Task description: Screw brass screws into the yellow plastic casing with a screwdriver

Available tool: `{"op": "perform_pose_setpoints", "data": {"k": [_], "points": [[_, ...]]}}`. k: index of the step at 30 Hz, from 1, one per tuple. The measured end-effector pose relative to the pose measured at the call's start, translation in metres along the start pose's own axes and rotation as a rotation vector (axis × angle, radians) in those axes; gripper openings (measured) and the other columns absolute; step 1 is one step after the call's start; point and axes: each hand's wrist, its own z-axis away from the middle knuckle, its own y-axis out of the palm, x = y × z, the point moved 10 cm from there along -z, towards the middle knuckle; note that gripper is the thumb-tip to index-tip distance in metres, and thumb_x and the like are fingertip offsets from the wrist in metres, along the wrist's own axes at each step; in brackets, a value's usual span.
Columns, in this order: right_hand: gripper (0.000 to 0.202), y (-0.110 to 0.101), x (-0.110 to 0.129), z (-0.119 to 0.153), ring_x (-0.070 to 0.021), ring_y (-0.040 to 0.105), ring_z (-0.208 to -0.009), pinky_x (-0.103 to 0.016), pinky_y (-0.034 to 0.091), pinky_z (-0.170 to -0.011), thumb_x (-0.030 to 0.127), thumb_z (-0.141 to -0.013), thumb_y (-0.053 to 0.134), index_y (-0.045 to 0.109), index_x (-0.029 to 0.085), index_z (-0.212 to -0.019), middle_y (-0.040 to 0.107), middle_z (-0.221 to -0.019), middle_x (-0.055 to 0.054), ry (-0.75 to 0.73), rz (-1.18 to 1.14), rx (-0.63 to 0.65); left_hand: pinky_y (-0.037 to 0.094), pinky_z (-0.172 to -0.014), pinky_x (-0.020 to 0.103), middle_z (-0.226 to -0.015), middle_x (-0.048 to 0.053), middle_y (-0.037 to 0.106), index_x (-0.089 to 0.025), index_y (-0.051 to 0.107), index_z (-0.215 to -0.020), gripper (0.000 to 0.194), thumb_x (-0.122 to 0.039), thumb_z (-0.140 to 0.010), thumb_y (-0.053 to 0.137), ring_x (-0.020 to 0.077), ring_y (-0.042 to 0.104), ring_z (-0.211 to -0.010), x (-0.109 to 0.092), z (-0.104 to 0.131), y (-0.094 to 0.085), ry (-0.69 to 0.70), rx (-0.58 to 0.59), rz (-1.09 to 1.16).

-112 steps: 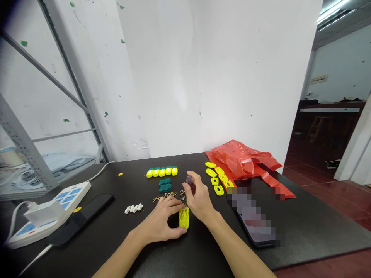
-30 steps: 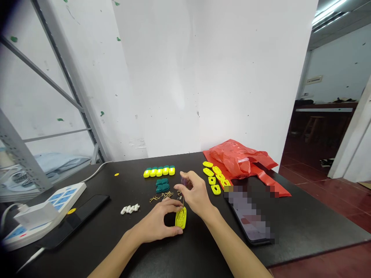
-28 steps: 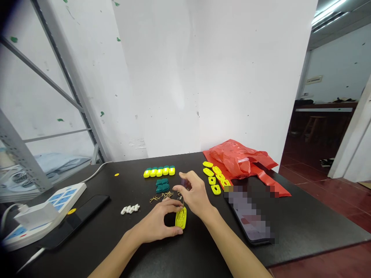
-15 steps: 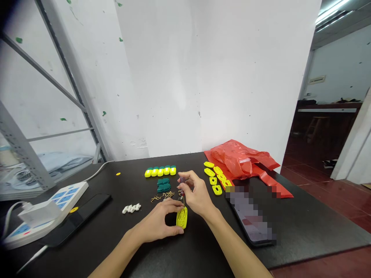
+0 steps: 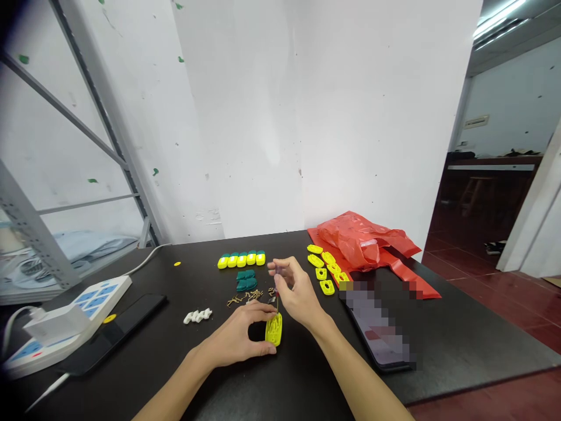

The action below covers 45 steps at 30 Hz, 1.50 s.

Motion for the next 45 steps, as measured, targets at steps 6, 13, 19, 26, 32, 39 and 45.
{"op": "perform_pose_setpoints", "data": {"k": [6,13,19,26,32,39,45], "points": [[0.025,-0.001,-0.009,-0.002,-0.0172,0.069,-0.078,-0.035,0.056,-0.074,0.03,-0.087,0.061,0.055,0.021,-0.11,0.066,-0.095,-0.005,0.076,-0.044,0.025,0.036,-0.11,0.042,-0.131,0.005,0.06,-0.026,0.069,-0.115,0.057,-0.056,-0.067,0.077,0.0304,0.05,-0.125,-0.002,0.0,-0.001,0.004,0.011,0.004],[0.024,-0.01,-0.003,-0.004,-0.0109,0.048,-0.057,-0.025,0.045,-0.054,0.031,-0.078,0.071,0.053,0.021,-0.09,0.049,-0.069,0.005,0.009,0.178,-0.108,0.035,-0.11,0.043,-0.131,0.005,0.06,-0.026,0.069,-0.117,0.058,-0.056,-0.068,0.076,0.0311,0.049,-0.126,-0.002,0.0,0.001,0.011,0.017,0.001],[0.024,-0.005,0.015,-0.002,-0.0124,0.045,-0.06,-0.027,0.043,-0.058,0.033,-0.076,0.074,0.055,0.022,-0.085,0.048,-0.071,0.004,-0.112,0.406,-0.143,0.033,-0.112,0.044,-0.134,0.004,0.058,-0.028,0.067,-0.121,0.063,-0.058,-0.066,0.077,0.0333,0.044,-0.13,0.004,0.001,0.001,-0.033,0.019,-0.008],[0.02,0.001,0.009,0.003,-0.0185,0.065,-0.091,-0.033,0.053,-0.074,0.026,-0.093,0.051,0.051,0.023,-0.113,0.061,-0.111,-0.008,-0.116,0.196,-0.023,0.032,-0.112,0.045,-0.132,0.005,0.06,-0.026,0.067,-0.12,0.061,-0.058,-0.068,0.076,0.0319,0.049,-0.126,0.0,0.0,0.001,0.011,0.015,-0.009],[0.022,0.0,-0.002,0.002,-0.0162,0.068,-0.077,-0.032,0.055,-0.067,0.026,-0.093,0.052,0.049,0.023,-0.116,0.061,-0.1,-0.005,-0.039,0.064,0.018,0.034,-0.112,0.043,-0.132,0.005,0.059,-0.026,0.068,-0.119,0.059,-0.056,-0.069,0.076,0.0306,0.048,-0.126,-0.002,-0.001,0.002,0.02,0.029,-0.013],[0.024,-0.012,-0.009,0.001,-0.0154,0.061,-0.07,-0.03,0.053,-0.064,0.028,-0.085,0.065,0.053,0.021,-0.104,0.058,-0.082,-0.001,0.01,0.12,-0.087,0.034,-0.111,0.041,-0.13,0.005,0.058,-0.026,0.067,-0.119,0.059,-0.053,-0.068,0.078,0.0292,0.048,-0.125,-0.003,-0.001,0.002,0.019,0.03,-0.006],[0.025,-0.01,-0.003,0.0,-0.0123,0.051,-0.062,-0.027,0.047,-0.058,0.03,-0.079,0.072,0.055,0.021,-0.095,0.051,-0.074,0.004,-0.057,0.263,-0.156,0.034,-0.112,0.041,-0.131,0.004,0.057,-0.026,0.065,-0.122,0.062,-0.053,-0.067,0.079,0.0288,0.047,-0.126,0.0,-0.001,0.004,0.022,0.036,-0.01]]}}
